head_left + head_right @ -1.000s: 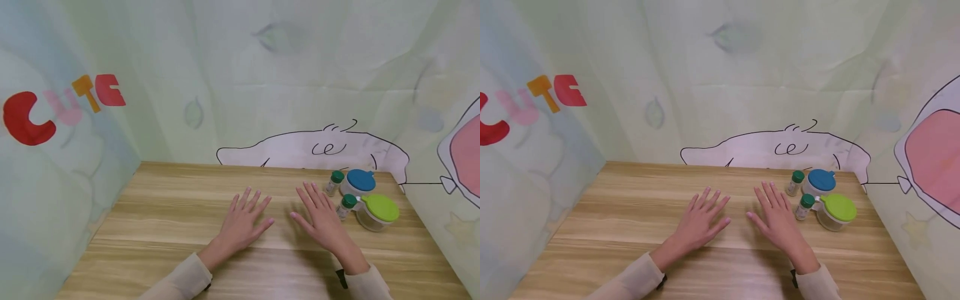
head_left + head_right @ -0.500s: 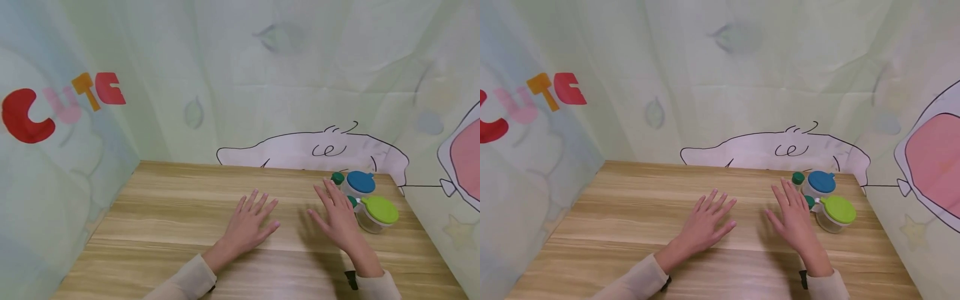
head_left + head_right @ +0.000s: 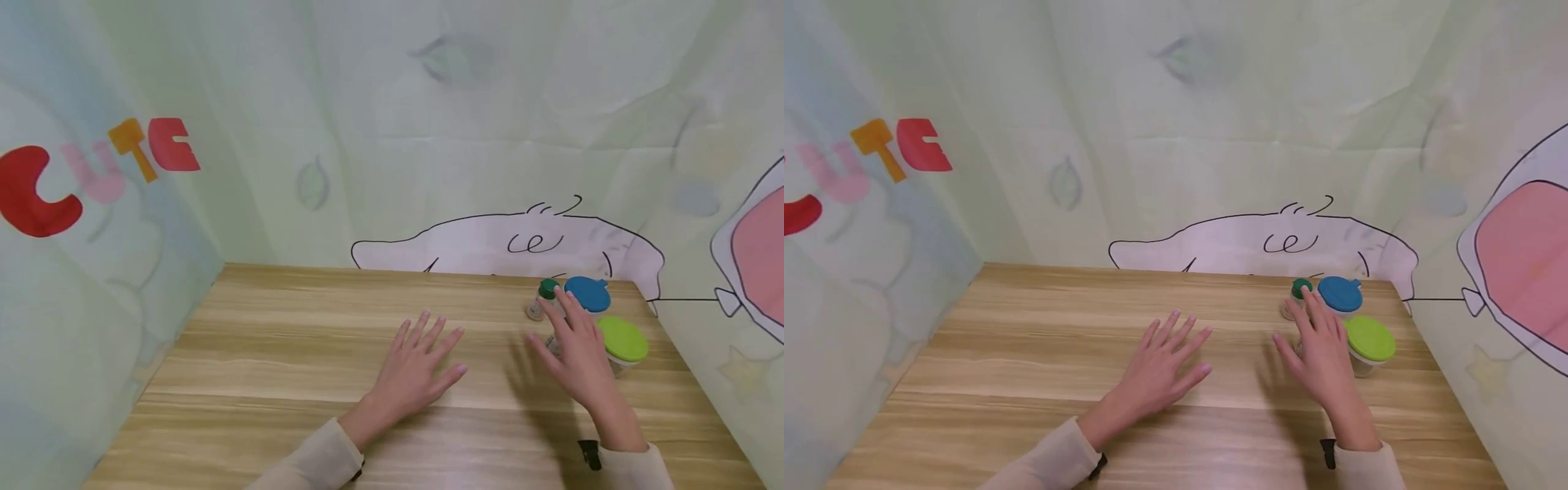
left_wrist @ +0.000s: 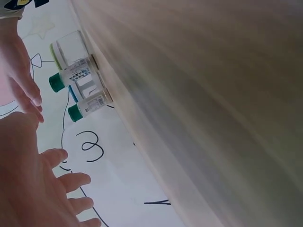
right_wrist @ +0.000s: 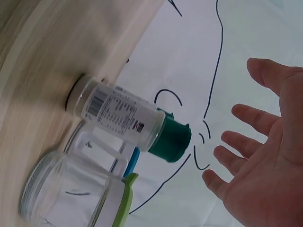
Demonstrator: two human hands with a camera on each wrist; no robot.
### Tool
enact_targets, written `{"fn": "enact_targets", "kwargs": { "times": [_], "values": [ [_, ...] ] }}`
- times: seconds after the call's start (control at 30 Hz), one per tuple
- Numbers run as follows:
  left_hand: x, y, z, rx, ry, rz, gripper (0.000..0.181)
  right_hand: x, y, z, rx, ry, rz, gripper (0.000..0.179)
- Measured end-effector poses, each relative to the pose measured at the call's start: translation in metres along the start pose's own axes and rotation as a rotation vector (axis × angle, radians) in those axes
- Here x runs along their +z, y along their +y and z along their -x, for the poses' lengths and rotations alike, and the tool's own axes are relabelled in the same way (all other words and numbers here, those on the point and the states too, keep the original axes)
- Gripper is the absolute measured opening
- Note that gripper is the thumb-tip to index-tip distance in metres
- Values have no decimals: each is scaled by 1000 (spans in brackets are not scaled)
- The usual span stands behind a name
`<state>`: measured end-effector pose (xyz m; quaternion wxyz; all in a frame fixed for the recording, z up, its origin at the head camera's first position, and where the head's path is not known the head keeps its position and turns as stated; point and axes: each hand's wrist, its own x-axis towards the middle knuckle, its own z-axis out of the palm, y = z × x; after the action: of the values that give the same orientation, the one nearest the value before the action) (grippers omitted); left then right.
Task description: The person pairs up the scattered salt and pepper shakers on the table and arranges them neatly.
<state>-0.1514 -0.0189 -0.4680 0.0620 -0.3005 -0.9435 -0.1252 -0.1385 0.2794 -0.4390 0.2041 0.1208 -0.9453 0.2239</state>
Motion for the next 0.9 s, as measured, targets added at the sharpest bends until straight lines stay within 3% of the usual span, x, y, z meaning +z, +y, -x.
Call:
{"fn": "enact_targets", "kwargs": {
  "times": [0.3, 0.63, 0.9],
  "values": [
    [-1, 9, -8, 3, 3, -10, 67, -16, 17, -1, 37, 32, -17, 69],
    [5, 22, -14, 29, -25, 6, 70, -34, 33, 8, 108, 9, -42, 61],
    [9, 26, -14, 39, -13, 13, 69, -37, 43, 13, 113, 5, -3, 46]
  ]
}}
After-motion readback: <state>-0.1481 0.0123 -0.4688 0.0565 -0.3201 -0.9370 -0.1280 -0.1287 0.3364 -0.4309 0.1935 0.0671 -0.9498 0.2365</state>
